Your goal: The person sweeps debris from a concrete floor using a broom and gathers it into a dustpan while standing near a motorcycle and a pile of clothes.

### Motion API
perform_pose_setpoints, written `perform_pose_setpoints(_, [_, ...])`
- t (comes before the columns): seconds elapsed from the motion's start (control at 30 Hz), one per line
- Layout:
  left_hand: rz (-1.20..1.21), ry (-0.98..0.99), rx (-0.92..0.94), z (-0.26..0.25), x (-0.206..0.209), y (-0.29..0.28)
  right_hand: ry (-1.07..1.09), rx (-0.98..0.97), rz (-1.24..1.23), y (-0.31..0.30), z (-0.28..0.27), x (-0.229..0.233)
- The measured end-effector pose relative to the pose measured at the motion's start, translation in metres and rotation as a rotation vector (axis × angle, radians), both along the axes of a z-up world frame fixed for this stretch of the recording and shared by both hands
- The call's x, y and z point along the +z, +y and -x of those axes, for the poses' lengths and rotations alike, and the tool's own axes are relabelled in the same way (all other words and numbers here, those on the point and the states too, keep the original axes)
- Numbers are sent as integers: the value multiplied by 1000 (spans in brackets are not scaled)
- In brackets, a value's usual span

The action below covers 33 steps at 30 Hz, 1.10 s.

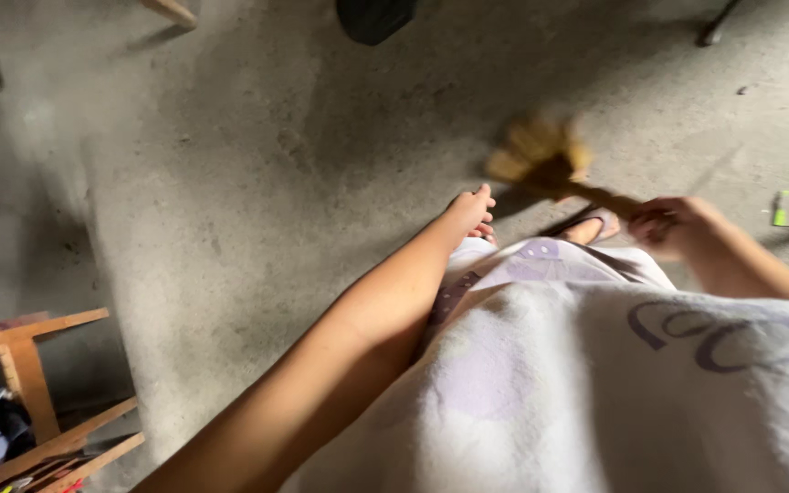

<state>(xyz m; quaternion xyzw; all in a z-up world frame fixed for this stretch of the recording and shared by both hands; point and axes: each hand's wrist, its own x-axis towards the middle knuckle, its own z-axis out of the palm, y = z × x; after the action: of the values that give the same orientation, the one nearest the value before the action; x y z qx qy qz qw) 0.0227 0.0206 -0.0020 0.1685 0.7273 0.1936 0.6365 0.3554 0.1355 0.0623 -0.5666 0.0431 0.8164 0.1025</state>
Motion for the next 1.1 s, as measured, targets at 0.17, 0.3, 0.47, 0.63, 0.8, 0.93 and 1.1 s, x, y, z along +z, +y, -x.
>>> perform_pose_setpoints(0.17, [-6, 11, -77, -45, 11, 51, -236, -548, 47, 91, -149, -79])
perform_pose_setpoints(0.3, [-50, -7, -152, -85, 14, 96, -223, -381, -115, 122, -182, -92])
perform_pose_setpoints(0.47, [-30, -37, -227, -139, 12, 157, -544, -318, -167, 97, -153, -8])
perform_pose_setpoints(0.63, [-12, -21, -372, -188, 14, 190, -387, 146, -338, 53, -130, 91])
perform_pose_setpoints(0.8, [-35, -17, -442, -203, 20, 210, -235, 391, -363, 45, -104, 130])
perform_pose_setpoints(0.93, [-10, -15, -424, -191, 27, 213, -213, 222, -215, 60, -135, 95])
perform_pose_setpoints(1.1, [-5, 0, -377, -152, 26, 199, -240, -279, -37, 124, -163, -34])
